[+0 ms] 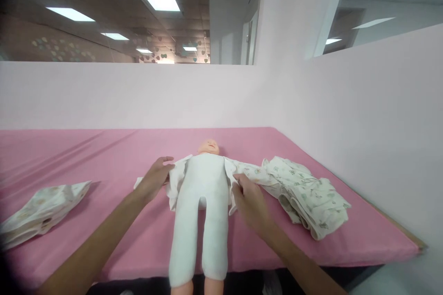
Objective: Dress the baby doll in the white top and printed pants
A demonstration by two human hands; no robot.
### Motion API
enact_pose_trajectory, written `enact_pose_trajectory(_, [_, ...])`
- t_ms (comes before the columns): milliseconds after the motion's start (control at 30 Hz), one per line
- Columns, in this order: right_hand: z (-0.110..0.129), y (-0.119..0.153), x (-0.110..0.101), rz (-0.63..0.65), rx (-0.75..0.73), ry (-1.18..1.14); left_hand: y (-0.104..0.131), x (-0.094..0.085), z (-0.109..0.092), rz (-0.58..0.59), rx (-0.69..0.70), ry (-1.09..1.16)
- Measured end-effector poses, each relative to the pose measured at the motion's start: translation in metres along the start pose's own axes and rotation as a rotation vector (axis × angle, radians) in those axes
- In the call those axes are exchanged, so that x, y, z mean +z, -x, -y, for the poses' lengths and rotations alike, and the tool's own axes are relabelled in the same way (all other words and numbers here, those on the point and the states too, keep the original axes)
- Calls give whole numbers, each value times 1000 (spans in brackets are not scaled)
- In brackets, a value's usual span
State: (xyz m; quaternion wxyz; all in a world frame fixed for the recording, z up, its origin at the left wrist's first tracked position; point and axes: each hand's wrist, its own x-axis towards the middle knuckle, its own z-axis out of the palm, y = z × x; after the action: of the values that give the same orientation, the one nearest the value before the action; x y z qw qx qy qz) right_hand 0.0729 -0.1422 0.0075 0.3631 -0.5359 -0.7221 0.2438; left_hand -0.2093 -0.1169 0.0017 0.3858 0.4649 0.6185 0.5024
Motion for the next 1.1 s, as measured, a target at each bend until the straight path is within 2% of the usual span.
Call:
enact_pose_trajectory(100, [15, -9, 1, 79, 54, -180, 0, -8, -20, 162, -53, 274])
enact_pose_trajectory(167, [23, -10, 6, 198, 31, -255, 2, -8, -26, 279, -78, 314])
enact_pose_trajectory(233, [28, -10, 11, 336, -22, -255, 6, -5, -26, 307, -74, 217])
enact_pose_trajectory(300, [27, -15, 15, 374, -79, -148, 8, -2, -23, 220, -18, -20])
enact_pose_trajectory(333, [26, -19, 16, 328, -97, -67, 7, 0, -22, 147, 31, -162])
enact_pose_trajectory(400, [22, -35, 18, 145, -86, 91, -1, 5, -21, 4, 155, -433])
enact_pose_trajectory(467, [18, -56, 21, -4, -29, 166, -15, 11, -21, -83, 254, -643])
enact_pose_trajectory(567, [18, -85, 35, -4, 33, 217, -42, 21, -20, -70, 224, -840])
enact_pose_trajectory(667, [20, -101, 57, -31, 46, 326, -62, 29, -16, 28, 157, -863])
enact_pose_trajectory(767, [19, -110, 73, -156, 57, 337, -69, 31, -12, 16, 193, -823])
enact_pose_trajectory(967, [12, -141, 74, -235, 58, 139, -60, 40, -23, -164, 295, -875])
enact_pose_trajectory(1100, [17, -156, 78, -270, 12, -23, -56, 60, -31, -105, 343, -787])
